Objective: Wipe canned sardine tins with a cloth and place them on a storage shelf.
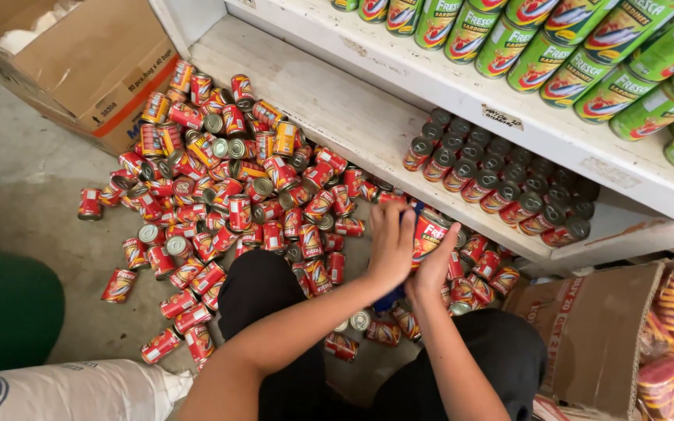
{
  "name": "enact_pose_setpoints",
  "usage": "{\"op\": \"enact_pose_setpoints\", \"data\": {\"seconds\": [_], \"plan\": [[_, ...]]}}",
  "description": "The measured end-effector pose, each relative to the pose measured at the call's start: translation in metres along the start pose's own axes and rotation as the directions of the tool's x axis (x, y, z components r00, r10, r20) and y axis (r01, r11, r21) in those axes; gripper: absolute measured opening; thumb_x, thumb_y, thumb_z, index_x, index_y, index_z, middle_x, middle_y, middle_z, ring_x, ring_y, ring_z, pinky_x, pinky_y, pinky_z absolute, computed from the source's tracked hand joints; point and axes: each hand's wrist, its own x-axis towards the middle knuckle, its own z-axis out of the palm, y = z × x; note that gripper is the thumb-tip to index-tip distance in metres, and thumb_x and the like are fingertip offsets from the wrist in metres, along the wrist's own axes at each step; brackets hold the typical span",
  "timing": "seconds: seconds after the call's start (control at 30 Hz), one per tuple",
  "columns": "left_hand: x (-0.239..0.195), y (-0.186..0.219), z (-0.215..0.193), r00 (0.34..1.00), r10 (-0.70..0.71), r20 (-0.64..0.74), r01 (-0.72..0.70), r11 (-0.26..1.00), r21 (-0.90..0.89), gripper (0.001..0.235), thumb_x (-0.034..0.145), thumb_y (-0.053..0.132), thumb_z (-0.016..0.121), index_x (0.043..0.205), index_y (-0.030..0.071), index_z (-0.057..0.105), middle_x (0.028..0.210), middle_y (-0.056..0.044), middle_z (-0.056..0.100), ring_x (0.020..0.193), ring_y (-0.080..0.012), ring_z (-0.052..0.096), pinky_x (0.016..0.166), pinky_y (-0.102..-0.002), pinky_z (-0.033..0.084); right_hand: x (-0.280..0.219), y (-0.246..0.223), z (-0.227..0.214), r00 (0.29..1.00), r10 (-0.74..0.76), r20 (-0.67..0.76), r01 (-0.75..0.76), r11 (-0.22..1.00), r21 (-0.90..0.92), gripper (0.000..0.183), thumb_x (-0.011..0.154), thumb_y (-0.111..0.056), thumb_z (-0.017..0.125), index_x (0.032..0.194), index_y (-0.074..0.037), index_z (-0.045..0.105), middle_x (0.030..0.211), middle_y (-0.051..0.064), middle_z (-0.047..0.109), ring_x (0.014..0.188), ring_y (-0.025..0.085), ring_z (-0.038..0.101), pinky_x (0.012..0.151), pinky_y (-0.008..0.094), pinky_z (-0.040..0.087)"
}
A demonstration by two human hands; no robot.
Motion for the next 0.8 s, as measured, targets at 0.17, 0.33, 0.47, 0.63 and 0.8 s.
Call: {"op": "enact_pose_setpoints", "data": {"seconds": [0.17, 0.33, 0.47, 0.63, 0.8], "plan": [[-0.013, 0.038, -0.014, 0.970, 0.236, 0.054, -0.242, 0.953, 0.180, 0.020, 0.106, 0.029, 0.050, 0.115, 0.012, 0.050, 0.115, -0.012, 0.044, 0.103, -0.0387, 0.048, 0.092, -0.048, 0.040, -0.033, -0.036, 0.019, 1.000, -0.010, 0.025, 0.013, 0.992, -0.122, 0.081, 0.088, -0.078, 0.056, 0.129, -0.008, 0.059, 0.110, 0.016, 0.072, 0.086, 0.022, 0.071, 0.080, 0.036, 0.061], [0.015, -0.011, 0.002, 0.994, 0.097, 0.054, -0.096, 0.995, -0.034, 0.016, 0.108, 0.025, 0.052, 0.115, 0.011, 0.051, 0.109, -0.013, 0.048, 0.103, -0.0424, 0.051, 0.094, -0.047, 0.041, -0.017, -0.008, 0.002, 0.921, -0.226, 0.317, 0.271, 0.957, -0.106, 0.042, 0.095, -0.035, 0.074, 0.124, -0.012, 0.053, 0.095, 0.002, 0.066, 0.077, 0.014, 0.069, 0.067, 0.030, 0.059], [0.011, 0.003, -0.009, 0.996, -0.051, 0.072, 0.065, 0.976, -0.207, 0.021, 0.112, 0.027, 0.042, 0.117, 0.008, 0.050, 0.111, -0.019, 0.047, 0.112, -0.0472, 0.049, 0.102, -0.049, 0.037, -0.039, -0.016, 0.015, 0.882, -0.325, 0.340, 0.400, 0.899, -0.177, 0.047, 0.093, -0.025, 0.077, 0.130, -0.017, 0.049, 0.101, 0.002, 0.062, 0.086, 0.012, 0.063, 0.077, 0.029, 0.055], [0.000, 0.042, -0.025, 0.987, 0.160, 0.028, -0.161, 0.984, 0.070, 0.025, 0.107, 0.030, 0.049, 0.119, 0.008, 0.047, 0.110, -0.014, 0.044, 0.105, -0.0417, 0.049, 0.095, -0.049, 0.041, -0.042, -0.026, 0.016, 0.820, -0.460, 0.341, 0.559, 0.774, -0.299, 0.022, 0.109, -0.031, 0.060, 0.096, -0.015, 0.054, 0.081, -0.004, 0.053, 0.074, 0.006, 0.051, 0.071, 0.021, 0.045], [0.020, -0.007, -0.002, 0.993, 0.104, 0.047, -0.091, 0.972, -0.218, 0.030, 0.114, 0.033, 0.032, 0.118, 0.006, 0.044, 0.103, -0.017, 0.045, 0.101, -0.0468, 0.049, 0.096, -0.049, 0.040, -0.007, -0.003, -0.017, 0.905, -0.346, 0.248, 0.414, 0.853, -0.317, 0.050, 0.110, -0.059, 0.049, 0.092, -0.013, 0.058, 0.083, 0.004, 0.058, 0.075, 0.015, 0.059, 0.070, 0.028, 0.052]]}}
